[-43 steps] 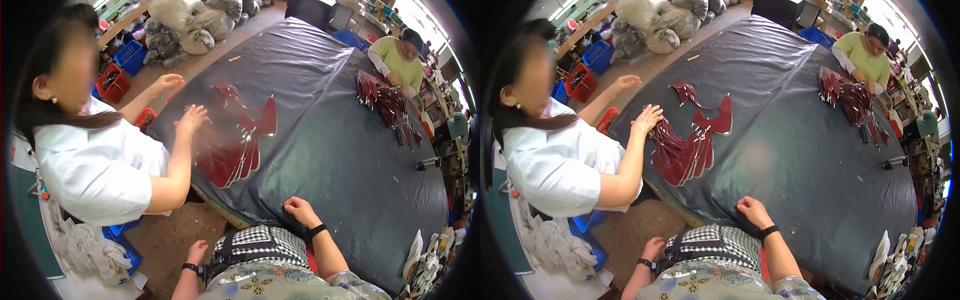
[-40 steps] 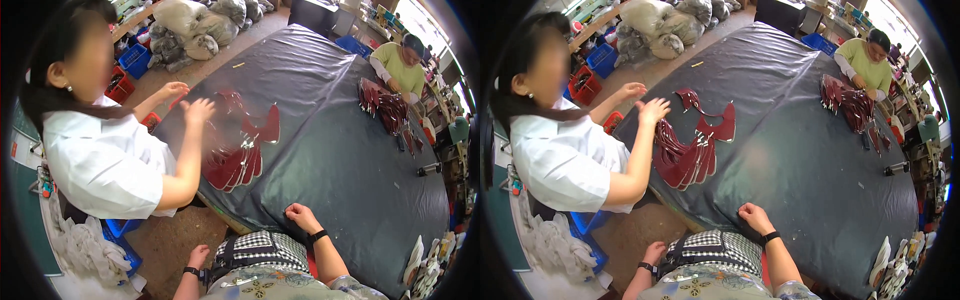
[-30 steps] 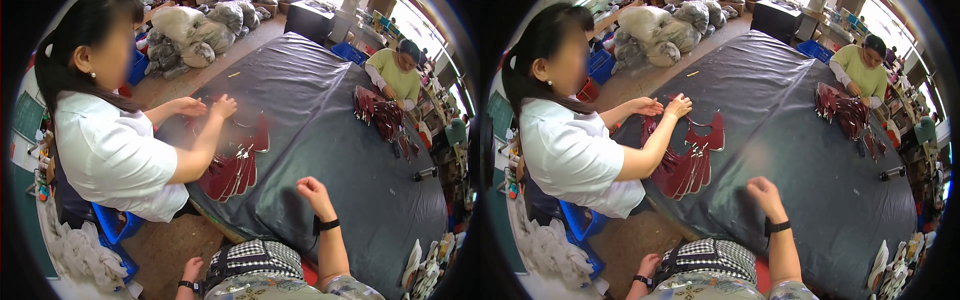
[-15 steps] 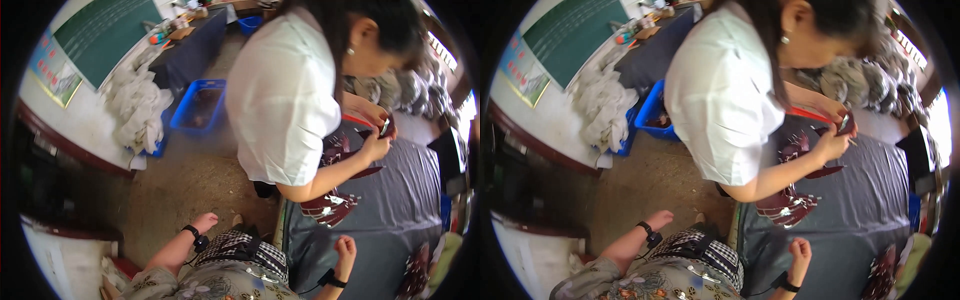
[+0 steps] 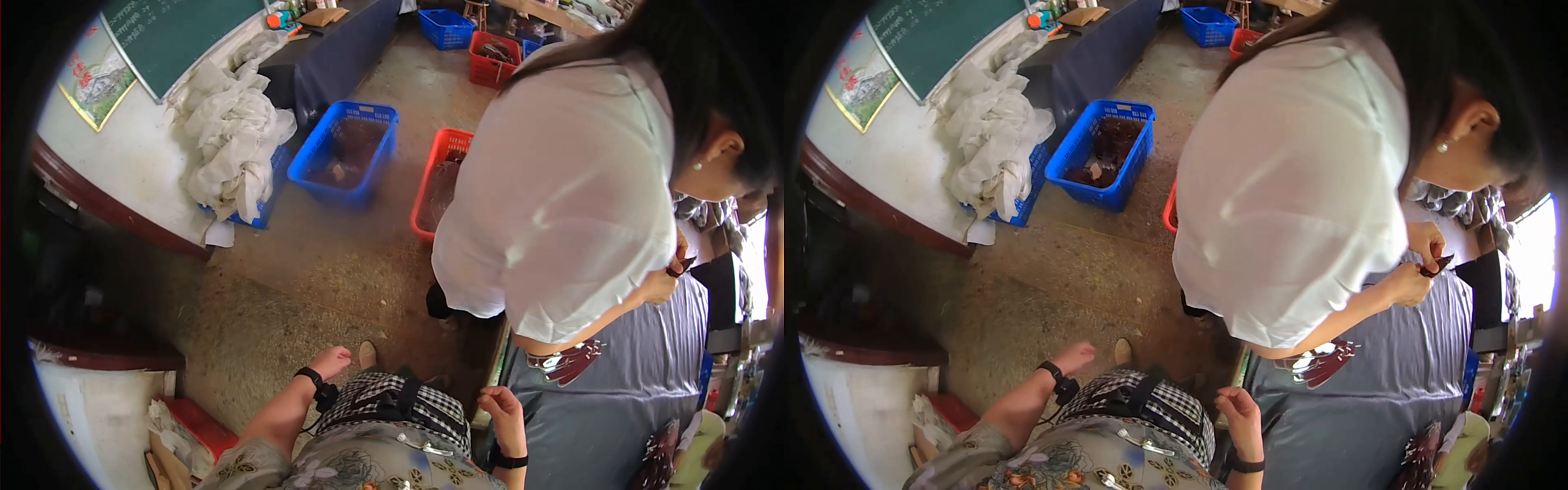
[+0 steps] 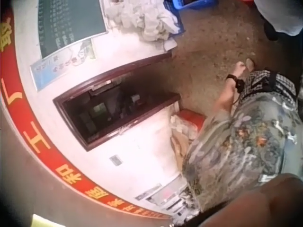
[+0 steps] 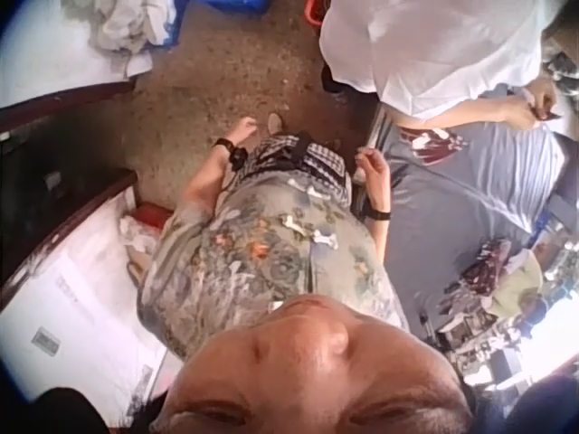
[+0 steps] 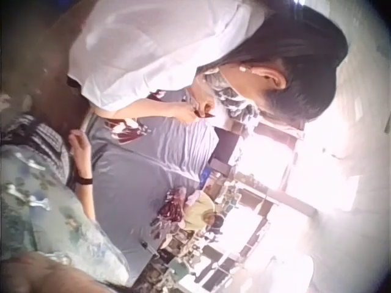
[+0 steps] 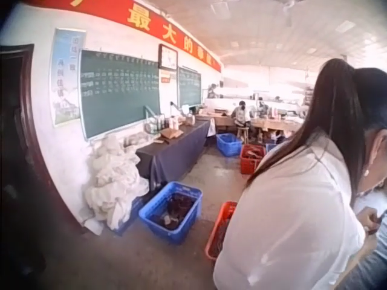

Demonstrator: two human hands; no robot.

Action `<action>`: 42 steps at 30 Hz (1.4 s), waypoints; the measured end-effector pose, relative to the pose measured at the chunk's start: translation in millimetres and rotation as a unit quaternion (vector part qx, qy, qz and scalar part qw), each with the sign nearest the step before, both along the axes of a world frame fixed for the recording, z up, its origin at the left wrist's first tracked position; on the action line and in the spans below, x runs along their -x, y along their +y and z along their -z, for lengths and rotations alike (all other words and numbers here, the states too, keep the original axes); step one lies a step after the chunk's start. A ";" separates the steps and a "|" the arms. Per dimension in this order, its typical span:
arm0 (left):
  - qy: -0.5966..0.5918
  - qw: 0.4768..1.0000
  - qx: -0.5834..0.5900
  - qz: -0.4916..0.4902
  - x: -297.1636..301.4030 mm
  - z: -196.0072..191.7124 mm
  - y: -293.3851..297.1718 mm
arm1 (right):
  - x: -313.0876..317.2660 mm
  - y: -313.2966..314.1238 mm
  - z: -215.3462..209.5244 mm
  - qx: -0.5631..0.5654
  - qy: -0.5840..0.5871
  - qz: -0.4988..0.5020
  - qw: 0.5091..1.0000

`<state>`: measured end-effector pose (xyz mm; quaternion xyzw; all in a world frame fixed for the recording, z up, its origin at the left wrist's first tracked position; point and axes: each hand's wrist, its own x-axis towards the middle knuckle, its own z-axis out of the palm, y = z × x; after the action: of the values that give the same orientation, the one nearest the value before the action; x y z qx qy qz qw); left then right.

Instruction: Inspecting and sorting maroon shoe upper components in a factory setting.

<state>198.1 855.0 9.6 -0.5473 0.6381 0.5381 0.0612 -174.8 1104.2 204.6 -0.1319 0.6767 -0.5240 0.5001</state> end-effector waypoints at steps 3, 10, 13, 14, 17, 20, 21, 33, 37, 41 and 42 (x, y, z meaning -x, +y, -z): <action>-0.023 1.000 -0.013 -0.003 -41.4 1.8 -24.6 | -36.5 -37.4 -1.4 -0.034 0.020 -0.028 0.999; -0.027 0.998 -0.035 -0.034 -133.9 20.0 -59.6 | -90.8 -121.0 -8.5 -0.037 0.091 -0.161 0.982; -0.023 0.996 -0.037 -0.075 -160.1 34.5 -71.7 | -96.7 -138.1 -11.4 -0.071 0.120 -0.173 0.975; -0.017 0.996 -0.047 -0.072 -168.3 37.3 -76.6 | -99.9 -142.3 -8.9 -0.063 0.144 -0.172 0.973; -0.029 0.984 -0.124 -0.124 -170.9 44.7 -107.6 | -107.1 -149.1 -3.1 -0.066 0.162 -0.163 0.971; 0.034 0.986 -0.151 -0.059 -164.2 47.4 -144.4 | -112.4 -150.8 3.7 -0.045 0.217 -0.161 0.962; 0.019 0.982 -0.171 -0.077 -156.3 51.4 -151.0 | -113.4 -149.4 4.9 -0.065 0.220 -0.137 0.964; -0.033 0.995 -0.084 0.042 -39.3 1.7 -171.5 | -66.4 -78.3 10.4 -0.045 0.241 -0.024 0.969; -0.022 0.989 -0.035 0.144 22.6 -26.7 -149.1 | -37.6 -27.2 10.1 -0.071 0.221 0.043 0.972; -0.038 0.991 -0.083 0.094 74.2 -32.7 -123.8 | -13.5 19.1 17.2 -0.103 0.206 0.087 0.969; -0.030 0.991 -0.093 0.091 85.1 -34.2 -118.4 | -7.5 28.7 20.0 -0.112 0.192 0.101 0.970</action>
<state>112.9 736.6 43.7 -0.4946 0.6301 0.5710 0.1797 -167.2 1133.0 184.5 -0.1036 0.8242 -0.4576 0.3170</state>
